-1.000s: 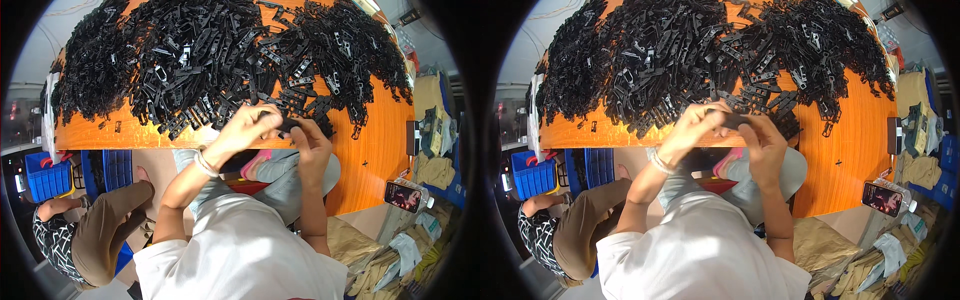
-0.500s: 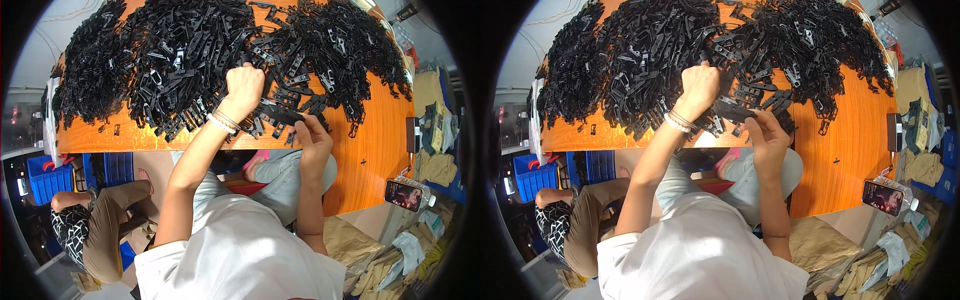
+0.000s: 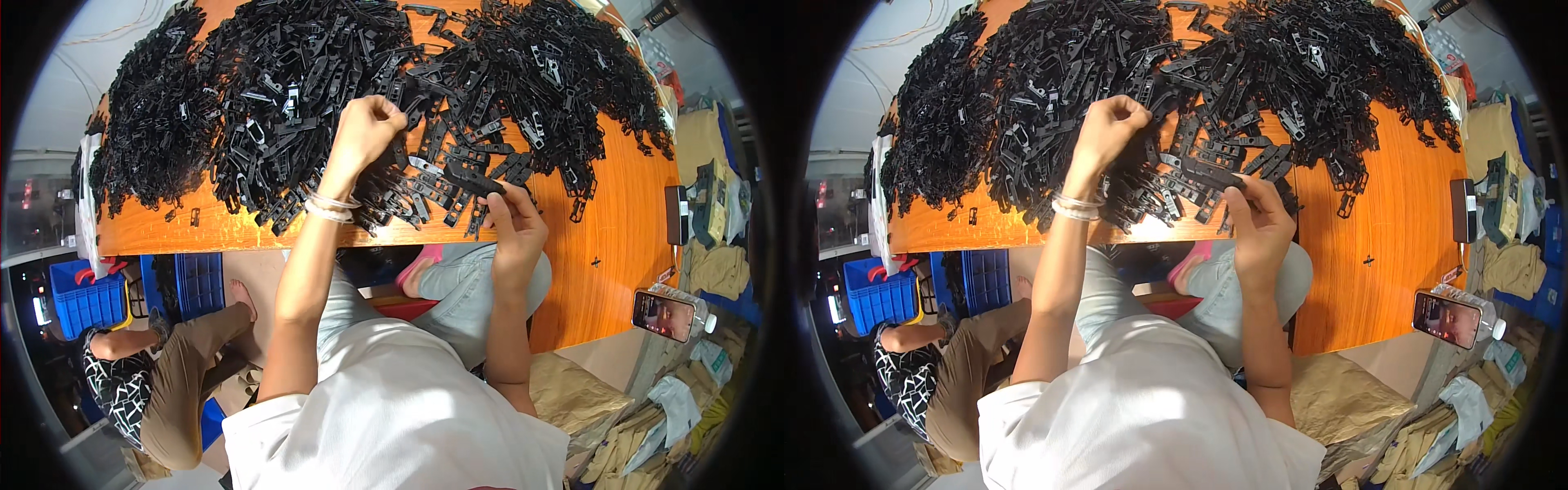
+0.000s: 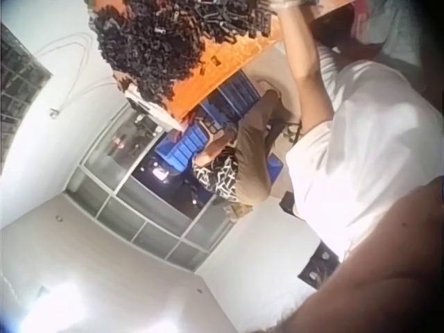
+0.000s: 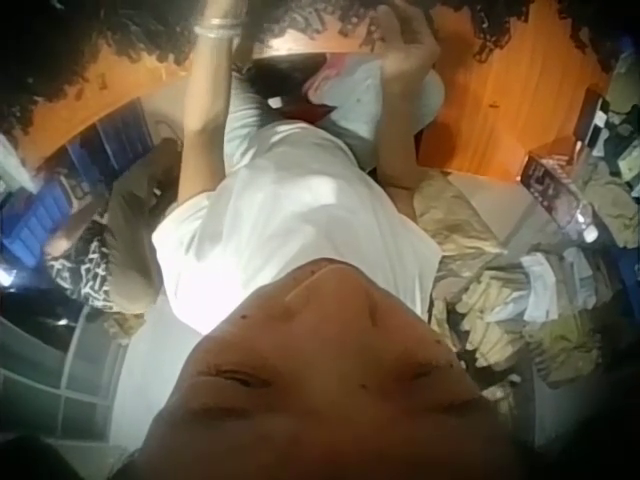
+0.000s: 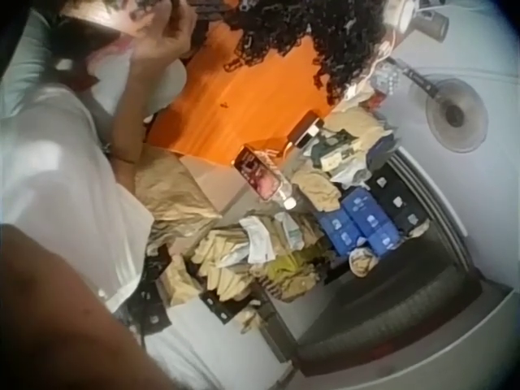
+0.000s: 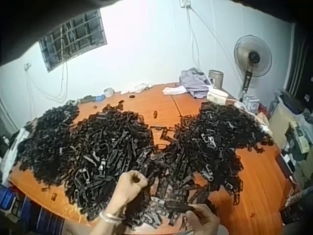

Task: Manually assembling small black plastic components by snapping them together at a factory workbench.

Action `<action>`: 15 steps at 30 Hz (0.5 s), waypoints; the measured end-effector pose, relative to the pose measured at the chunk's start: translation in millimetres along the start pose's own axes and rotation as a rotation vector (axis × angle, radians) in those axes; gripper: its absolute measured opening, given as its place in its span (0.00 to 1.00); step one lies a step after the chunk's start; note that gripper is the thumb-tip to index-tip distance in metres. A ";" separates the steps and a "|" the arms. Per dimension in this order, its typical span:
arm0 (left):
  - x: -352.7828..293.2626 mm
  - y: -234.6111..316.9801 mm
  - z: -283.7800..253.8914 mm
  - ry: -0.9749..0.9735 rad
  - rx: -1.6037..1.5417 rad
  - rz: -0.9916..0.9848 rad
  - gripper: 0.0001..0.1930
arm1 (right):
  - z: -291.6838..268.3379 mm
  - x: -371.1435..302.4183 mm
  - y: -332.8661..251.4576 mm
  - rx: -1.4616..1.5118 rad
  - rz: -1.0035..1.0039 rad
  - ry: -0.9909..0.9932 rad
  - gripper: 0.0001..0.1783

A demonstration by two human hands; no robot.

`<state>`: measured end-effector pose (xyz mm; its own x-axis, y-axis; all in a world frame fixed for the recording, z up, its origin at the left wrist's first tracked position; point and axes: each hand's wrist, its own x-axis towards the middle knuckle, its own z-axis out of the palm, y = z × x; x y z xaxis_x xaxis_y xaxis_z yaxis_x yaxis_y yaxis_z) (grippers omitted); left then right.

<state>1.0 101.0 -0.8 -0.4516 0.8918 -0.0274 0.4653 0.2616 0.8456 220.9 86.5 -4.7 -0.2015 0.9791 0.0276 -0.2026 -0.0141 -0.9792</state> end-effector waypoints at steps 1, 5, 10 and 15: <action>-1.0 -3.7 -2.2 -0.003 0.000 0.000 0.06 | -0.2 -0.1 0.3 -0.026 -0.014 -0.010 0.10; -14.0 0.3 -8.3 -0.340 -0.715 -0.231 0.08 | 4.4 1.1 -1.1 -0.027 0.010 -0.018 0.09; -38.8 7.8 -3.7 -0.583 -0.805 -0.177 0.16 | 13.0 -0.3 -4.1 -0.077 -0.110 -0.184 0.08; -54.9 20.3 -10.2 -0.535 -0.758 -0.120 0.18 | 11.7 -3.8 -2.6 -0.073 -0.118 -0.153 0.09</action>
<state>27.4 53.6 23.3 0.0338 0.9751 -0.2190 -0.2678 0.2199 0.9380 211.0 80.4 0.0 -0.3243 0.9309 0.1679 -0.1647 0.1192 -0.9791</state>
